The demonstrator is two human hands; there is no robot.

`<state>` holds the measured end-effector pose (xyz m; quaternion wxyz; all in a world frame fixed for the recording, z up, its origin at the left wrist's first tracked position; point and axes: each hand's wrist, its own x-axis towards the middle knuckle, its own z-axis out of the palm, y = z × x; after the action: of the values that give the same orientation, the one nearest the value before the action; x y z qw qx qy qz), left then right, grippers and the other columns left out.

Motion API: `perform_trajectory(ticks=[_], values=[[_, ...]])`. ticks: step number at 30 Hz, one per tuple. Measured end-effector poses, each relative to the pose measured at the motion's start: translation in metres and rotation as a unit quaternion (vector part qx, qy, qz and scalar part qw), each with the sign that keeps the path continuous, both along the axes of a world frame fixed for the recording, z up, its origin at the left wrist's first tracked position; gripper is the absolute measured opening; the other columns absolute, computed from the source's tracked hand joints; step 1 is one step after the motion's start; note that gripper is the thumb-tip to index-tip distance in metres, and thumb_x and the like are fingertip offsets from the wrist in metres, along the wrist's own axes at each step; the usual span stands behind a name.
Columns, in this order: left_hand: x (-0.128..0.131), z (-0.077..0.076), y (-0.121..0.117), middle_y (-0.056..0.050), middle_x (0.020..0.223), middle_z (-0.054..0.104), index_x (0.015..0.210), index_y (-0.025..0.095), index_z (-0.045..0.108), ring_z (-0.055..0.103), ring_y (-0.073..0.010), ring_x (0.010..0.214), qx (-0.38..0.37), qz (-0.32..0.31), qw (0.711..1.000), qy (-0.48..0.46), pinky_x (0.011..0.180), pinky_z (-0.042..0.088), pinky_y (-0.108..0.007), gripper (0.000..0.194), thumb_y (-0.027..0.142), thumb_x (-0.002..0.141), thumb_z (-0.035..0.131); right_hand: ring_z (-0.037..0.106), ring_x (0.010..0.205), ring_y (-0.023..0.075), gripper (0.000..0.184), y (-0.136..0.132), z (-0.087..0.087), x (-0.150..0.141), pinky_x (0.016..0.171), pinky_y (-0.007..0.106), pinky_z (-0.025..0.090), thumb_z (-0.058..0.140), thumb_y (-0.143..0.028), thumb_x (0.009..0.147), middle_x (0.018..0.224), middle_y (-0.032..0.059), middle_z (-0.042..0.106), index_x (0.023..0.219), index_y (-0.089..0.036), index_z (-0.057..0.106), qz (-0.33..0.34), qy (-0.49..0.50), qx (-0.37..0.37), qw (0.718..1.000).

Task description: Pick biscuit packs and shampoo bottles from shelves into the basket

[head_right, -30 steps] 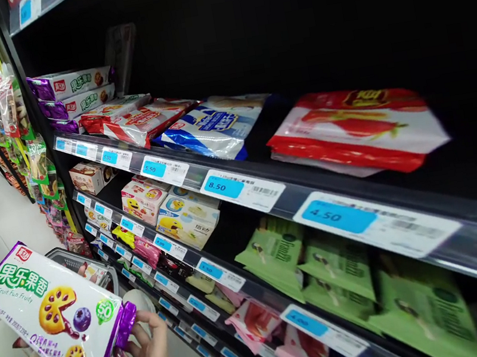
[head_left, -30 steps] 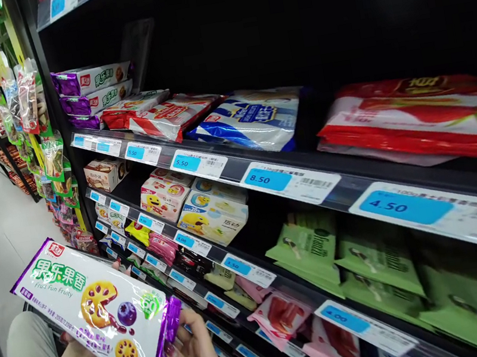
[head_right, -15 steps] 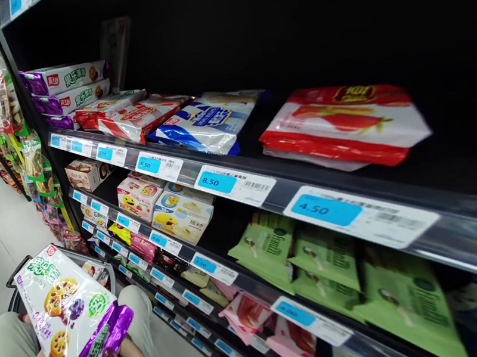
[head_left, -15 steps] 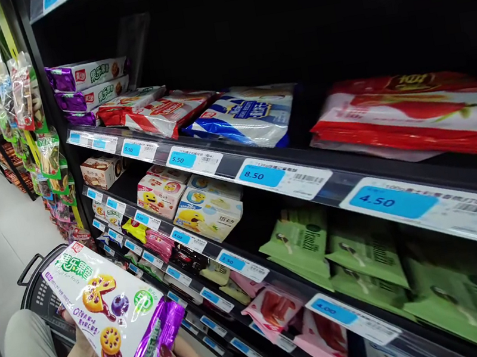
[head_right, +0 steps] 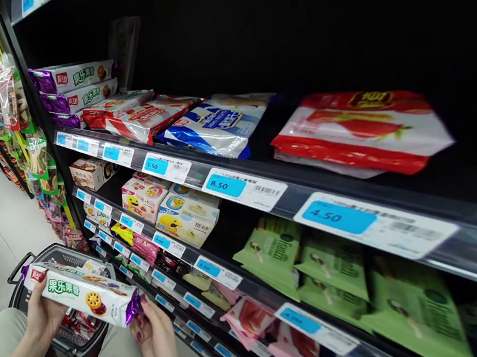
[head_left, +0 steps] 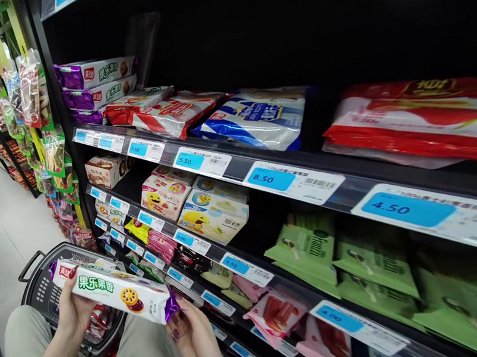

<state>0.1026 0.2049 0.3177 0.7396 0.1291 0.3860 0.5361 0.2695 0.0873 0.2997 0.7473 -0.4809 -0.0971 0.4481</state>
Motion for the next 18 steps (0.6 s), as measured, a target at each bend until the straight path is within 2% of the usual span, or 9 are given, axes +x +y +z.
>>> perform_trajectory(ticks=[2,3,4,6,8,10,14,16,18], values=[[-0.001,0.003,-0.003,-0.003,0.079,0.076,0.094,0.017,0.063,0.072,-0.0233,0.083,-0.006,-0.018,1.0,0.025,0.085,0.056,-0.043,0.017,0.014,0.078,0.059,0.049,0.053,0.01,0.032,-0.004,-0.011,0.01,0.05,0.02,0.043,0.075,-0.046,0.072,0.058,-0.0021,0.054,0.064,-0.018,0.062,-0.01,-0.104,-0.03,0.994],[-0.002,0.003,-0.004,-0.003,0.081,0.076,0.095,0.017,0.063,0.072,-0.0231,0.082,-0.008,-0.027,0.999,0.034,0.082,0.057,-0.042,0.017,0.014,0.078,0.06,0.054,0.062,0.0115,0.029,-0.006,-0.016,0.015,0.058,0.021,0.046,0.072,-0.046,0.076,0.068,-0.0004,0.058,0.073,-0.019,0.064,-0.017,-0.161,-0.025,0.987],[-0.003,0.003,-0.005,-0.003,0.083,0.075,0.097,0.017,0.062,0.071,-0.0227,0.082,-0.009,-0.034,0.999,0.042,0.081,0.058,-0.042,0.019,0.015,0.078,0.061,0.059,0.076,0.0146,0.029,-0.009,-0.021,0.019,0.069,0.024,0.05,0.069,-0.048,0.078,0.083,0.0024,0.063,0.087,-0.02,0.066,-0.021,-0.214,0.0,0.977],[-0.002,0.002,-0.008,-0.003,0.084,0.075,0.098,0.017,0.061,0.071,-0.0211,0.079,-0.018,-0.04,0.998,0.054,0.08,0.058,-0.042,0.018,0.016,0.08,0.061,0.058,0.108,0.0247,0.049,-0.013,-0.03,0.026,0.088,0.035,0.05,0.066,-0.059,0.076,0.118,0.0089,0.06,0.112,-0.025,0.063,0.004,-0.287,0.072,0.955],[-0.001,0.001,-0.009,-0.002,0.082,0.074,0.095,0.018,0.061,0.071,-0.0196,0.077,-0.038,-0.046,0.996,0.061,0.081,0.058,-0.043,0.014,0.018,0.082,0.06,0.051,0.122,0.0319,0.059,-0.016,-0.036,0.029,0.095,0.044,0.047,0.065,-0.065,0.072,0.132,0.0127,0.054,0.117,-0.026,0.063,0.061,-0.345,0.116,0.929],[0.002,0.002,-0.01,-0.001,0.081,0.073,0.093,0.018,0.06,0.07,-0.0194,0.077,-0.06,-0.055,0.995,0.062,0.082,0.057,-0.045,0.01,0.019,0.084,0.059,0.052,0.122,0.0331,0.053,-0.017,-0.039,0.029,0.098,0.047,0.046,0.066,-0.062,0.073,0.128,0.0136,0.058,0.113,-0.026,0.067,0.093,-0.379,0.122,0.913],[0.005,0.002,-0.012,-0.002,0.082,0.072,0.096,0.02,0.058,0.07,-0.0222,0.079,-0.084,-0.08,0.991,0.068,0.081,0.057,-0.048,0.012,0.024,0.085,0.058,0.064,0.106,0.0289,0.041,-0.019,-0.034,0.025,0.091,0.043,0.052,0.065,-0.055,0.078,0.11,0.0111,0.069,0.109,-0.028,0.07,0.09,-0.354,0.122,0.923],[0.002,-0.002,-0.011,-0.004,0.086,0.072,0.1,0.02,0.057,0.07,-0.0253,0.084,-0.079,-0.109,0.988,0.078,0.08,0.057,-0.047,0.019,0.029,0.084,0.06,0.067,0.099,0.0265,0.036,-0.02,-0.031,0.024,0.085,0.039,0.055,0.065,-0.054,0.078,0.104,0.0093,0.071,0.104,-0.03,0.072,0.076,-0.337,0.13,0.929],[-0.003,-0.008,-0.005,-0.007,0.094,0.071,0.109,0.021,0.053,0.068,-0.0287,0.092,-0.039,-0.147,0.983,0.105,0.079,0.058,-0.046,0.035,0.039,0.08,0.063,0.068,0.095,0.0252,0.031,-0.02,-0.034,0.021,0.081,0.037,0.056,0.067,-0.053,0.078,0.098,0.0082,0.073,0.097,-0.03,0.074,0.062,-0.317,0.148,0.935]])
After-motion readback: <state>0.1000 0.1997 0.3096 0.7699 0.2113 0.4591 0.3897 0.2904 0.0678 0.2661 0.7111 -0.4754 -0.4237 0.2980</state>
